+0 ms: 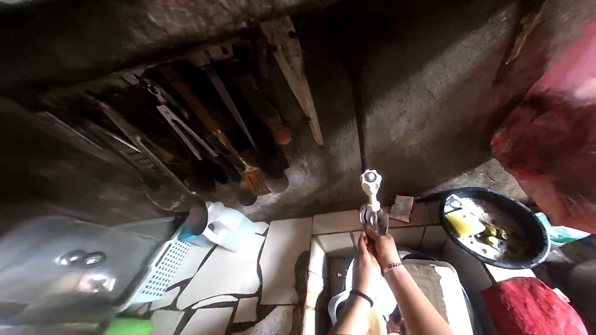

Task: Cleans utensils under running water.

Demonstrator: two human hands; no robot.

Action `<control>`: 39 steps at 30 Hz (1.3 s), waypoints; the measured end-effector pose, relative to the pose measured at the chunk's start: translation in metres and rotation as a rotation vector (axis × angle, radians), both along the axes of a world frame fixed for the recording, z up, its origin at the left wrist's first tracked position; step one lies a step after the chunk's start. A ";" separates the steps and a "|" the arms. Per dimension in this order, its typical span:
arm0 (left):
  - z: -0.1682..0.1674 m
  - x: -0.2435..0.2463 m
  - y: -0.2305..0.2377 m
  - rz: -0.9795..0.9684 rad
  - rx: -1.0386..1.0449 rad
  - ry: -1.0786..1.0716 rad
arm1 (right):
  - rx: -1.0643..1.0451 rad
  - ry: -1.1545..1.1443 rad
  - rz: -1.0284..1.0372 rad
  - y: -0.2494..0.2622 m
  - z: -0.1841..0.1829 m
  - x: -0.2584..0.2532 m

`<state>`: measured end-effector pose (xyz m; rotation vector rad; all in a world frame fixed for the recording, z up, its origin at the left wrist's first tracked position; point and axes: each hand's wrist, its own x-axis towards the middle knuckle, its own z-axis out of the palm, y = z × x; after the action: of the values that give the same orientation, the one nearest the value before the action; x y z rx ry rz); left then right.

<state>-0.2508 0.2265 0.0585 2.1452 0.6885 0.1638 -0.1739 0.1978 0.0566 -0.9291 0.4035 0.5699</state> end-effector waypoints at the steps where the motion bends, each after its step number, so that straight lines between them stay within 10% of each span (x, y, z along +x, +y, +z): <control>1: 0.002 -0.007 0.001 -0.029 0.021 0.046 | 0.030 0.028 -0.015 0.002 -0.003 -0.003; 12: 0.018 -0.047 0.030 -0.368 -0.290 0.503 | 0.113 0.016 -0.016 -0.030 -0.024 -0.007; 16: 0.006 -0.006 0.043 -0.104 -0.680 0.091 | -0.105 -0.122 0.198 -0.056 -0.030 -0.011; 21: 0.005 0.065 0.046 -0.259 -0.338 -0.003 | -0.155 -0.184 0.154 -0.065 -0.030 -0.026; 25: 0.007 0.062 -0.001 -0.009 -0.066 -0.098 | -0.322 -0.221 0.104 -0.066 -0.016 -0.018; 36: 0.006 0.067 0.023 -0.227 -0.348 0.069 | -0.455 -0.280 0.127 -0.080 -0.027 -0.021; 39: -0.003 0.069 0.015 0.082 -0.300 -0.032 | -0.473 -0.284 0.171 -0.071 -0.030 -0.022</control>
<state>-0.1819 0.2412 0.0556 1.8258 0.7340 0.1296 -0.1957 0.1271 0.0264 -1.4894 0.2030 0.4949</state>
